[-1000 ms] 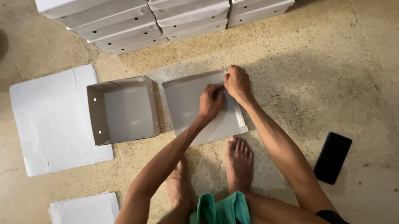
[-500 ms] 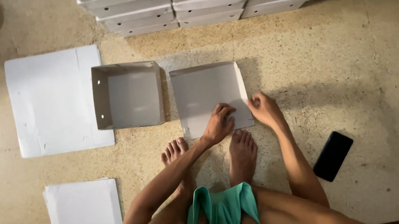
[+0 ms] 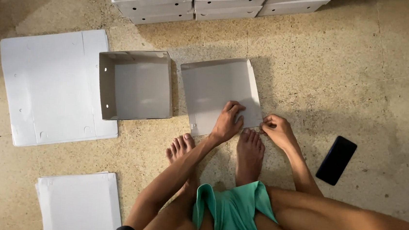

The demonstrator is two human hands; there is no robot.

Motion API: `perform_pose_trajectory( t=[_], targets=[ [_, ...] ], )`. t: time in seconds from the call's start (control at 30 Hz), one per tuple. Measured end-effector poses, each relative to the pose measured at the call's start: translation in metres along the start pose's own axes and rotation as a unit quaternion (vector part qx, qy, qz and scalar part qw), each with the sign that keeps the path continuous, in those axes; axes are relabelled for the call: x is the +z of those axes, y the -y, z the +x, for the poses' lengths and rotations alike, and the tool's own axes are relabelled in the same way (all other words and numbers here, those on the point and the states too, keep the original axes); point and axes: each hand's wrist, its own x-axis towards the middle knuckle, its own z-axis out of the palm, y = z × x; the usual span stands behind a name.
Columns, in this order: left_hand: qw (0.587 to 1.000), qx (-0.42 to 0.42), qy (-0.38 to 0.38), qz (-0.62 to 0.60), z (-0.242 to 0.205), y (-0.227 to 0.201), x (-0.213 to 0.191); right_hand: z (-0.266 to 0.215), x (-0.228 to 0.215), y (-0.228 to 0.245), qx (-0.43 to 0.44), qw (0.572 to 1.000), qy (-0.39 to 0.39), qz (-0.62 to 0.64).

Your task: The person assembles white cardboard boxes by folding and interlocking the flaps. They complete one box and begin a second, handling flat sheets and formed boxes on the floor.

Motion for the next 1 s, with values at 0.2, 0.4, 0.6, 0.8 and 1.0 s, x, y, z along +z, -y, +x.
perform_pose_trajectory(
  t=[0.2, 0.4, 0.6, 0.8, 1.0],
  targets=[
    [1.000, -0.004, 0.013, 0.004, 0.001, 0.001, -0.001, 0.008, -0.001, -0.011, 0.037, 0.997, 0.022, 0.057],
    [1.000, -0.013, 0.026, 0.004, 0.003, 0.000, -0.001, -0.014, -0.001, 0.014, 0.004, 0.999, 0.037, 0.010],
    [0.999, -0.029, 0.031, 0.003, 0.004, -0.004, -0.002, -0.029, 0.004, 0.027, -0.050, 0.999, -0.009, 0.011],
    [0.999, -0.018, 0.042, 0.024, 0.005, -0.010, -0.004, -0.022, 0.015, 0.018, -0.141, 0.986, -0.075, -0.051],
    [0.997, -0.006, 0.062, 0.050, 0.004, -0.006, -0.002, -0.020, 0.019, 0.023, -0.138, 0.984, -0.099, -0.044]
  ],
)
